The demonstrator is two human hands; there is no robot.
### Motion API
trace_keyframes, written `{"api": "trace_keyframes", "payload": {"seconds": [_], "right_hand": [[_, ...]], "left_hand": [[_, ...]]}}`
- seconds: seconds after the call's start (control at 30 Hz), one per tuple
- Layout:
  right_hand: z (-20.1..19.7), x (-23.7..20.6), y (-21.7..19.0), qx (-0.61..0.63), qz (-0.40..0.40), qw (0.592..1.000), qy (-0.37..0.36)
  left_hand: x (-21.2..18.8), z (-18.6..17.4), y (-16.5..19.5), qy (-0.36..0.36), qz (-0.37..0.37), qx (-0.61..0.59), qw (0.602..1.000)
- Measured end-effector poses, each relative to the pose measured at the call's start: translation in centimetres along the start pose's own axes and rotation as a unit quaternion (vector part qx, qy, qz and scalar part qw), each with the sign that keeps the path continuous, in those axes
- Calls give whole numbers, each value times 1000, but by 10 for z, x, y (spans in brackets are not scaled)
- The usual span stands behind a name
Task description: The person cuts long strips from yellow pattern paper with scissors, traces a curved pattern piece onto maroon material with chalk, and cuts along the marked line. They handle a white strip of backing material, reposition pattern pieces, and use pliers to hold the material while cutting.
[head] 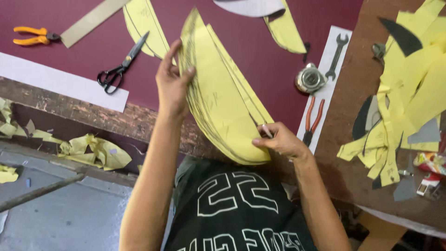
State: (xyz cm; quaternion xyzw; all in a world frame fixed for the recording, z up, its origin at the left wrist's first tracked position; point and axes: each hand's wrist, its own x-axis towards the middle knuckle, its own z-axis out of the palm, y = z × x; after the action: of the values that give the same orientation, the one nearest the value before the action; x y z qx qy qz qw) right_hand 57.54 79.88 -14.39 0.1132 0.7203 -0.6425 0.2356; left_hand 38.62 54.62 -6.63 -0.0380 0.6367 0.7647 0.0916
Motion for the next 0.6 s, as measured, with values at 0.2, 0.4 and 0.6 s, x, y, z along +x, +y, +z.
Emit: {"api": "trace_keyframes", "payload": {"seconds": [0.2,0.4,0.6], "right_hand": [[5,-18,25,101,4,992,71],[15,-22,35,88,3,991,100],[9,-23,53,54,39,992,106]], "left_hand": [[21,-10,-12,-54,38,-87,994],[27,-3,-24,-26,16,-27,999],[41,-40,-41,25,8,30,999]]}}
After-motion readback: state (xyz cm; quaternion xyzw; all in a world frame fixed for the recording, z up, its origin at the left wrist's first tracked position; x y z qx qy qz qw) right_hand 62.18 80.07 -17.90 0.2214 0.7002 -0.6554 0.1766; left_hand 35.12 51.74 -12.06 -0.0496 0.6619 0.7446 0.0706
